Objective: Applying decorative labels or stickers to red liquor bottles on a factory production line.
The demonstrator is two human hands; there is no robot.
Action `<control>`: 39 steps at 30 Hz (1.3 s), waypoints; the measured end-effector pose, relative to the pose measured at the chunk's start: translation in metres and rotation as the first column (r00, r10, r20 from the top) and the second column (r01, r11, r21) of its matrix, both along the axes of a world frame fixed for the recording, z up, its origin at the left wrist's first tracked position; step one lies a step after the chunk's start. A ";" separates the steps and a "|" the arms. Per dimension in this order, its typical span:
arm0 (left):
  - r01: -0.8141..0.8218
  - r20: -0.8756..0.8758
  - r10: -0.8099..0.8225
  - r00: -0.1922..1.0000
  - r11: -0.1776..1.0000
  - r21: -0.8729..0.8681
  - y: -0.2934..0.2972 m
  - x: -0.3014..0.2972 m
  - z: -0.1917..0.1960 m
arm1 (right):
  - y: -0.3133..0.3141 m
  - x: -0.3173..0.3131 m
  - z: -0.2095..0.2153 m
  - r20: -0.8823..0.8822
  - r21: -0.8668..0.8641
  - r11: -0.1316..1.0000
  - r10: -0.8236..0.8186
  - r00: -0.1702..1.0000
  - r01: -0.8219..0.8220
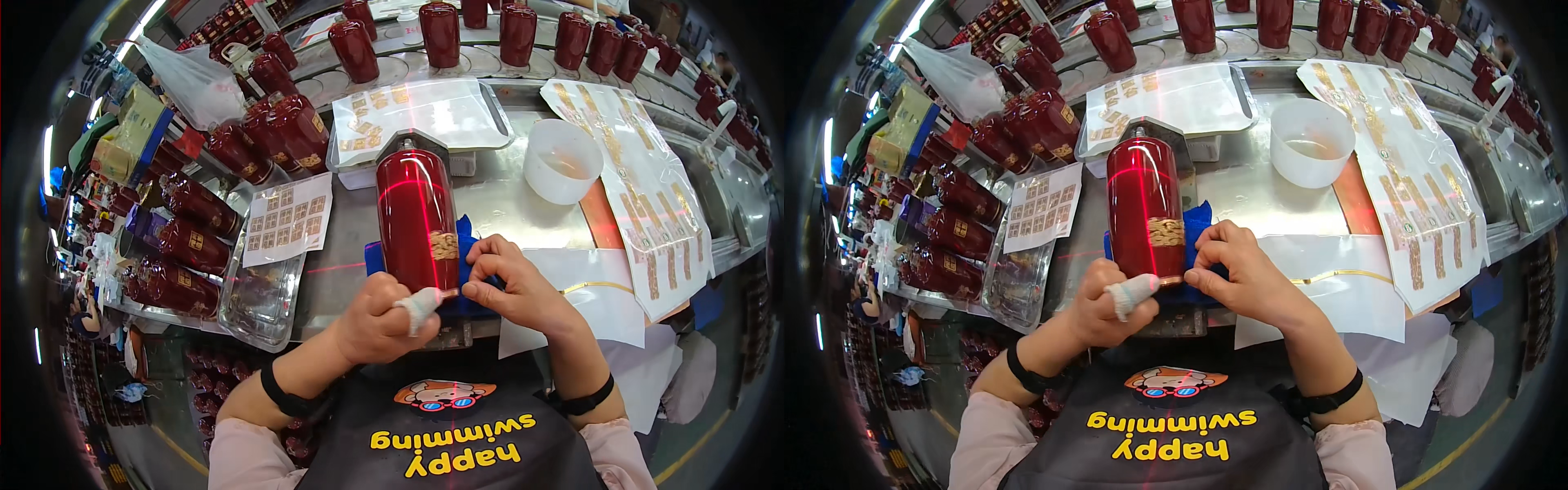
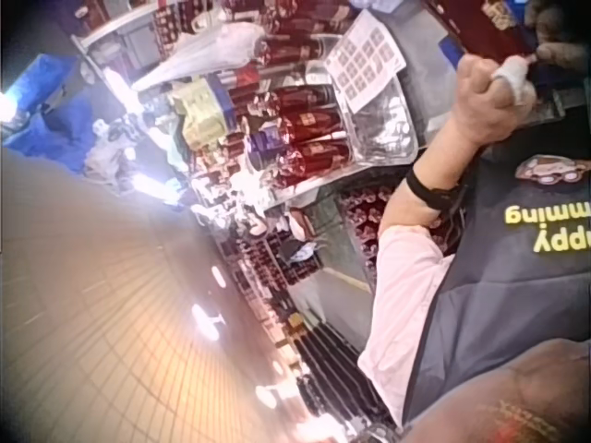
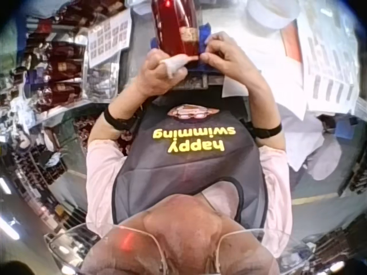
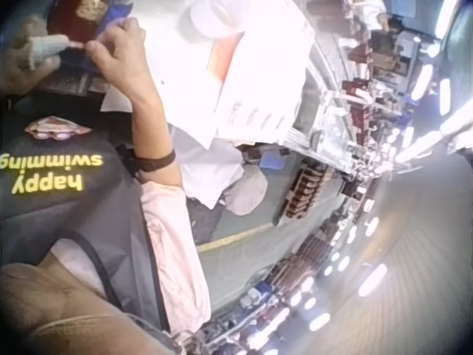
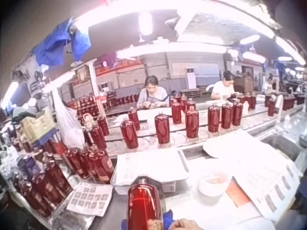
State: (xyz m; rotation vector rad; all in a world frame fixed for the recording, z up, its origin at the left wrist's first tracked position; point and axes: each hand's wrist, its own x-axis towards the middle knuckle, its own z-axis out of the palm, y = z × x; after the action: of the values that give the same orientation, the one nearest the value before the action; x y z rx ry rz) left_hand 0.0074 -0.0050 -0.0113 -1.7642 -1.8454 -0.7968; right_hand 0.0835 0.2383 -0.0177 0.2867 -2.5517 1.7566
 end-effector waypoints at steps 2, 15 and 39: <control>-0.001 -0.039 0.001 0.999 1.000 -0.008 -0.007 -0.003 -0.007 | 0.000 0.002 -0.003 -0.007 -0.015 1.000 -0.007 1.000 0.007; -0.068 -0.078 0.065 0.995 0.997 -0.042 -0.004 0.001 0.009 | -0.010 0.007 -0.004 -0.050 0.050 0.997 -0.050 0.997 0.053; -0.328 0.210 0.325 0.922 0.944 -0.020 0.015 0.014 0.016 | -0.010 0.006 -0.007 -0.118 0.047 0.996 -0.065 0.991 0.071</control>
State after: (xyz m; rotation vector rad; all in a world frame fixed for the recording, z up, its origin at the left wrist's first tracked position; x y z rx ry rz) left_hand 0.0210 0.0096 0.0050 -1.3488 -2.1893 -0.8861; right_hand 0.0899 0.2284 -0.0247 0.2914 -2.4963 1.6041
